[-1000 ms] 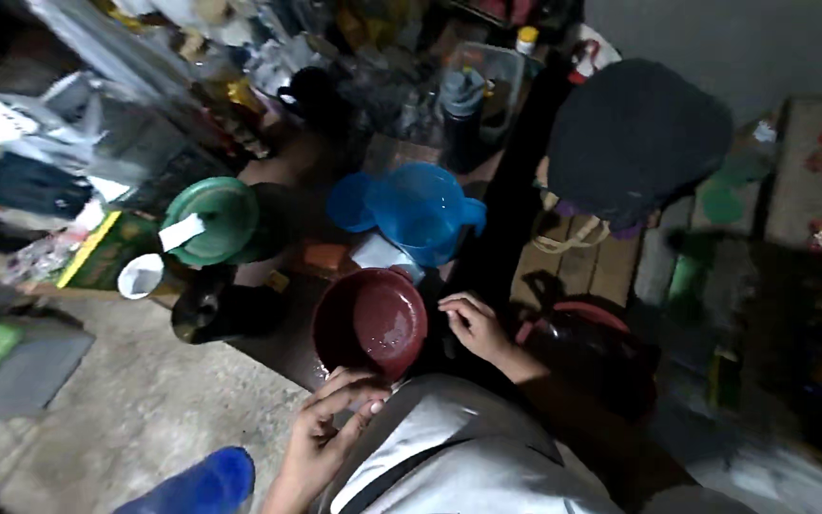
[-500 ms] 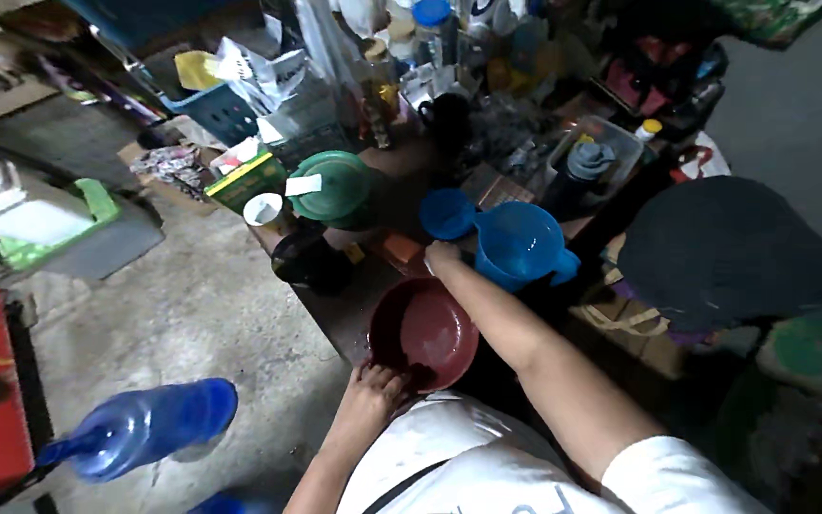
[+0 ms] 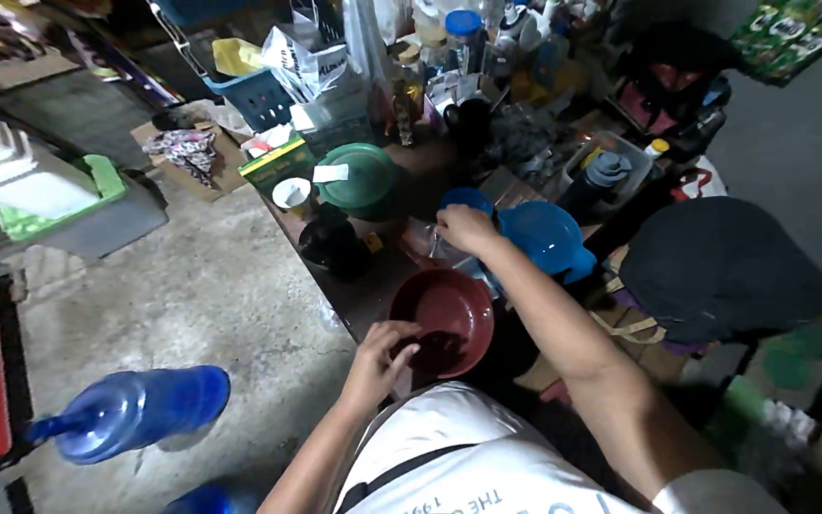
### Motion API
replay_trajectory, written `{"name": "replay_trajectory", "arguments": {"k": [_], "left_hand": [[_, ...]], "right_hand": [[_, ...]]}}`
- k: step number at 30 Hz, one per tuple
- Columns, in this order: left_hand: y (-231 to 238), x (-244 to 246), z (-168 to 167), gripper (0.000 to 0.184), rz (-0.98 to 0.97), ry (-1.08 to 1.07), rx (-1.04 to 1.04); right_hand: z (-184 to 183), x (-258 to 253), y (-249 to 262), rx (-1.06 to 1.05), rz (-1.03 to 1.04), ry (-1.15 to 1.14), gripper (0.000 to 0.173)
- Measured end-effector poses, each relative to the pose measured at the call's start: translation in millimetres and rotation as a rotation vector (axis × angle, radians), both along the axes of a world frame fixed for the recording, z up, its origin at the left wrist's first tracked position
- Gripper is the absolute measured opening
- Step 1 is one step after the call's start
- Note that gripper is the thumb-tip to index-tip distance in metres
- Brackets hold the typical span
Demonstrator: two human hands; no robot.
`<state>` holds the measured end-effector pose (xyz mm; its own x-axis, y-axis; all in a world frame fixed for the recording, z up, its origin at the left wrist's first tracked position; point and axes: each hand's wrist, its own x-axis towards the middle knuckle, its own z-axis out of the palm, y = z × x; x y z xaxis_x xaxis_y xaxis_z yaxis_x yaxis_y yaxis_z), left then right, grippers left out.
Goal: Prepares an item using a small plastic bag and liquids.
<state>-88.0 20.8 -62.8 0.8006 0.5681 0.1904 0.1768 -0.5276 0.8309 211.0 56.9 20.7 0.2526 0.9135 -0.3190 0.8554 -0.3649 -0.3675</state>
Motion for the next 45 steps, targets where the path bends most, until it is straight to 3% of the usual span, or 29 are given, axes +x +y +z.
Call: {"name": "replay_trajectory", "arguments": {"k": [6, 10, 16, 19, 21, 23, 27, 30, 34, 37, 39, 42, 45], "left_hand": [[27, 37, 43, 0.036, 0.314, -0.311, -0.52], [44, 47, 70, 0.041, 0.281, -0.435, -0.771], [55, 36, 80, 0.031, 0.254, -0.406, -0.627], [49, 36, 82, 0.027, 0.266, -0.359, -0.639], [41, 40, 86, 0.024, 0.26, -0.306, -0.659], [34, 46, 88, 0.025, 0.229, -0.274, -0.669], [16, 55, 85, 0.025, 0.143, -0.266, -0.626], [9, 56, 85, 0.027, 0.127, -0.25, -0.614], [4, 52, 85, 0.029, 0.143, -0.282, -0.632], [4, 49, 81, 0.018, 0.144, -0.31, -0.573], [0, 49, 74, 0.007, 0.106, -0.271, -0.426], [-3, 51, 76, 0.006, 0.138, -0.089, -0.101], [-6, 55, 79, 0.01, 0.127, 0.028, 0.084]], "right_hand": [[53, -6, -43, 0.336, 0.153, 0.283, 0.026], [69, -17, -73, 0.403, 0.247, 0.405, 0.023], [63, -27, -101, 0.437, 0.167, 0.514, 0.017], [53, -39, -112, 0.481, -0.02, 0.386, 0.014], [46, -56, -114, 0.645, -0.14, 0.349, 0.017], [33, -77, -115, 0.807, -0.172, 0.45, 0.016], [12, -103, -118, 0.78, -0.203, 0.729, 0.024], [8, -100, -121, 0.78, -0.25, 0.961, 0.017], [3, -91, -130, 0.796, -0.343, 1.177, 0.023], [-9, -82, -139, 0.826, -0.366, 1.07, 0.014], [-15, -85, -146, 0.838, -0.279, 0.833, 0.006], [-19, -96, -154, 0.852, -0.148, 0.497, 0.013], [-22, -100, -160, 0.833, -0.043, 0.386, 0.018]]}}
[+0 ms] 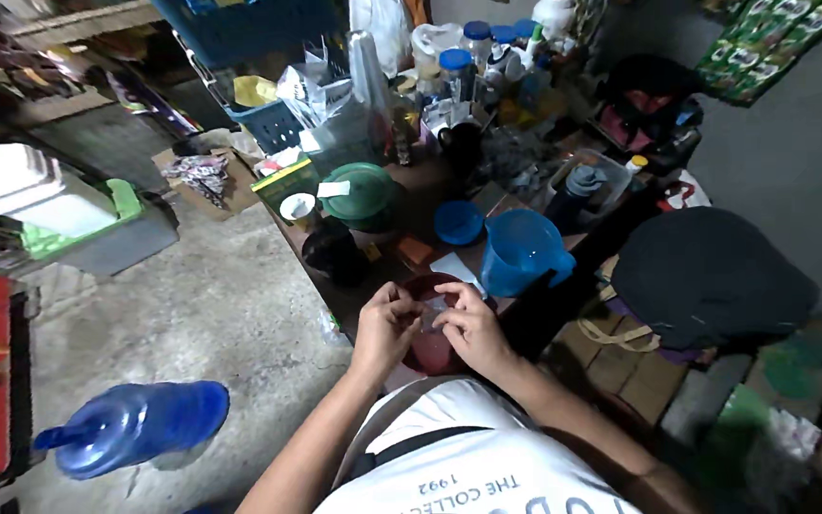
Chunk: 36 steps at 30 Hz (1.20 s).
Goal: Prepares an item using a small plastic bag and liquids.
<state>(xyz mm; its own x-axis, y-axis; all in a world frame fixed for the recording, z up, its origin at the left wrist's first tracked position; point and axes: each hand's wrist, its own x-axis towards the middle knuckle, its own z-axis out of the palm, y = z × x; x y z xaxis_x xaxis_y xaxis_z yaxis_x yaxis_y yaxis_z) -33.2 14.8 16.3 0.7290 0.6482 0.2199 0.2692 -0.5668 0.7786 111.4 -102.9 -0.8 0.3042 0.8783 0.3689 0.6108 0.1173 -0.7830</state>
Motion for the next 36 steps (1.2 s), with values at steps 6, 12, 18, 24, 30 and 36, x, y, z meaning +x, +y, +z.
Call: {"name": "replay_trajectory", "arguments": {"k": [6, 12, 18, 24, 30, 36], "left_hand": [[-13, 8, 9, 0.015, -0.008, 0.069, 0.181], [-6, 8, 21, 0.014, 0.009, 0.107, 0.199], [-5, 20, 21, 0.01, 0.031, 0.128, 0.132], [-4, 31, 28, 0.01, 0.052, 0.154, 0.115], [0, 35, 28, 0.016, 0.028, 0.128, 0.068], [2, 39, 33, 0.022, 0.004, 0.108, 0.042]], "right_hand": [[-6, 35, -25, 0.089, 0.052, 0.061, 0.02], [-34, 145, -60, 0.186, -0.66, 0.077, 0.044], [-81, 174, -39, 0.053, -0.707, 0.722, 0.045], [-49, 173, -37, 0.135, -0.678, 0.911, 0.026], [20, 174, -68, 0.122, -0.361, 0.638, 0.018], [84, 159, -79, 0.098, -0.093, 0.298, 0.027]]}}
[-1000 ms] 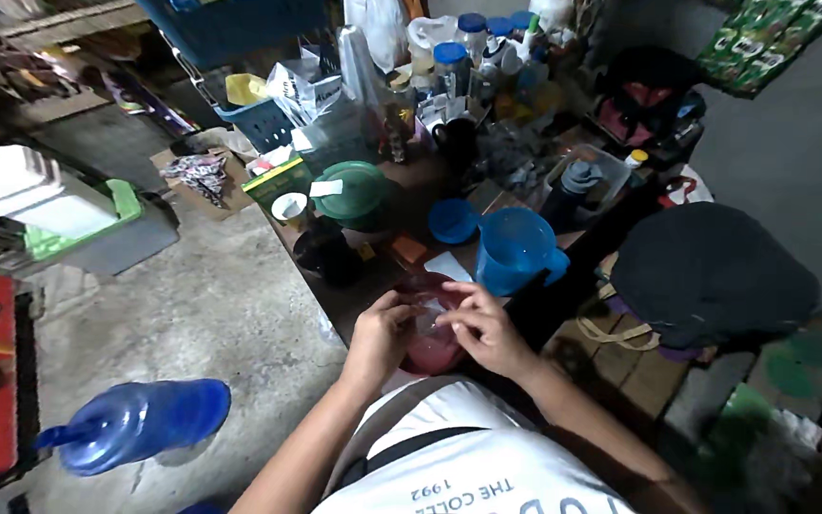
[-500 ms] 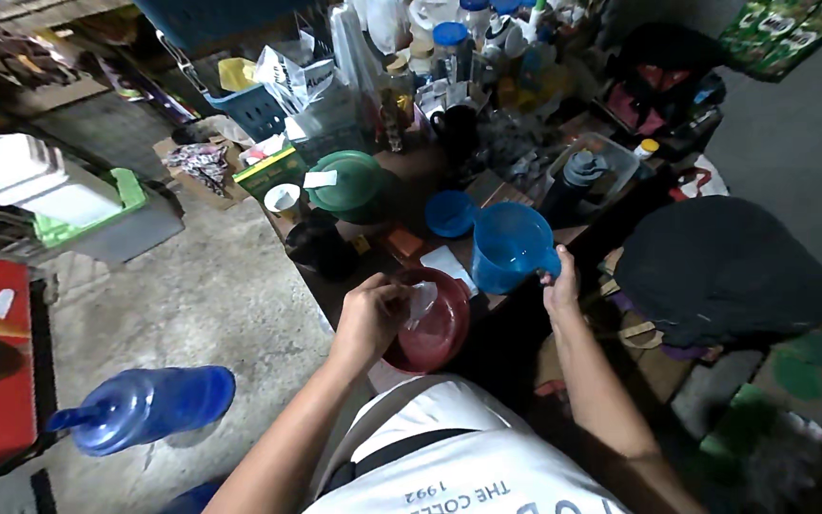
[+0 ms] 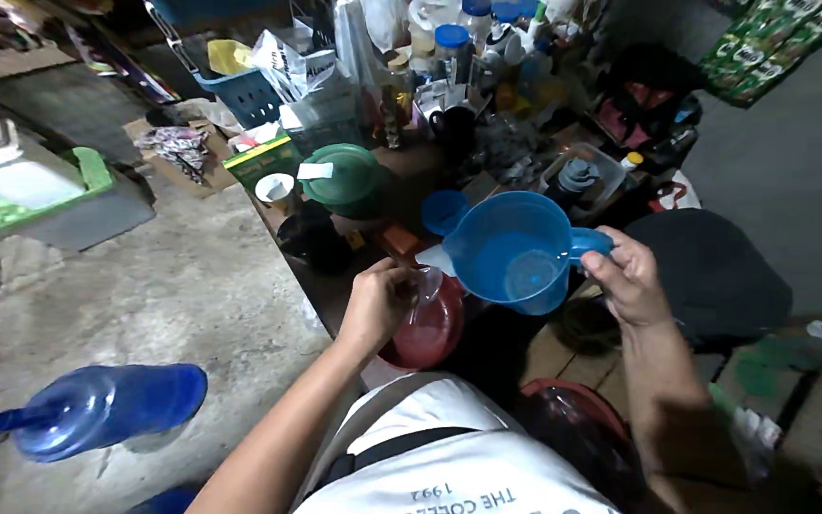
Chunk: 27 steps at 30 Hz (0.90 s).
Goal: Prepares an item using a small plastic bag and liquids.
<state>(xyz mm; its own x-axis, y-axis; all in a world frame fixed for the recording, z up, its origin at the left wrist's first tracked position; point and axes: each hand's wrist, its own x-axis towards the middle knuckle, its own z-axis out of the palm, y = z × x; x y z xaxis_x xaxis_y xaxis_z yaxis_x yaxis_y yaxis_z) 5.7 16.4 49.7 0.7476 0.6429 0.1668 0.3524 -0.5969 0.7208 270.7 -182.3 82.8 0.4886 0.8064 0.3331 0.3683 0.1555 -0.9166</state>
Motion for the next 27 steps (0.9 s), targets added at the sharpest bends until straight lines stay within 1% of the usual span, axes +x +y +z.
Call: {"name": "replay_trajectory", "arguments": {"k": [2, 5, 9, 12, 16, 20, 24, 27], "left_hand": [[0, 0, 3, 0.025, -0.011, -0.015, -0.009], [0, -1, 5, 0.026, -0.033, -0.043, -0.024], [1, -5, 9, 0.024, -0.037, -0.057, -0.027], [1, -9, 9, 0.017, -0.03, -0.083, -0.046], [1, -13, 11, 0.013, -0.036, -0.119, -0.052], [1, -15, 14, 0.014, -0.043, -0.109, -0.078], [1, -16, 17, 0.014, -0.038, -0.107, -0.087], [1, -18, 20, 0.014, -0.032, -0.117, -0.081]], "right_hand": [[18, -7, 1, -0.012, 0.047, -0.102, 0.027], [38, -18, 3, -0.046, 0.062, -0.219, 0.03], [53, -31, 6, -0.123, 0.014, -0.369, 0.035], [62, -41, 9, -0.164, -0.022, -0.47, 0.037], [73, -51, 11, -0.211, -0.058, -0.551, 0.038], [83, -57, 14, -0.222, -0.064, -0.599, 0.036], [92, -60, 17, -0.234, -0.075, -0.675, 0.04], [95, -60, 18, -0.242, -0.08, -0.687, 0.041]]}}
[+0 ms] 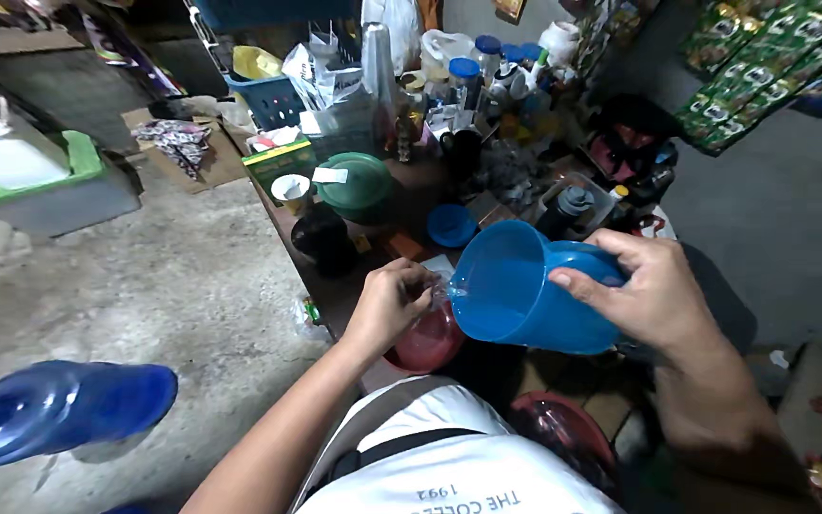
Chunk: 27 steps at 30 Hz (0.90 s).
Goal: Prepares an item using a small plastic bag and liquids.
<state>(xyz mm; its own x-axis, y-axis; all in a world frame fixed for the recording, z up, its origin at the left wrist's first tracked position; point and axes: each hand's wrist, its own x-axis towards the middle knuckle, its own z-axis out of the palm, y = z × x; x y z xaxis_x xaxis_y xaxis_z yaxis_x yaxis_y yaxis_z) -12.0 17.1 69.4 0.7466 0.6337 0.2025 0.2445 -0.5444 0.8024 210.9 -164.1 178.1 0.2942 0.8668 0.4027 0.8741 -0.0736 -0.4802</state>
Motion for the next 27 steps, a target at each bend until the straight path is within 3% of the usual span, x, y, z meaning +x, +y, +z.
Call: {"name": "replay_trajectory", "arguments": {"k": [27], "left_hand": [[1, 1, 12, 0.017, 0.026, 0.071, -0.02]], "right_hand": [[24, -2, 5, 0.023, 0.043, -0.07, 0.039]]}}
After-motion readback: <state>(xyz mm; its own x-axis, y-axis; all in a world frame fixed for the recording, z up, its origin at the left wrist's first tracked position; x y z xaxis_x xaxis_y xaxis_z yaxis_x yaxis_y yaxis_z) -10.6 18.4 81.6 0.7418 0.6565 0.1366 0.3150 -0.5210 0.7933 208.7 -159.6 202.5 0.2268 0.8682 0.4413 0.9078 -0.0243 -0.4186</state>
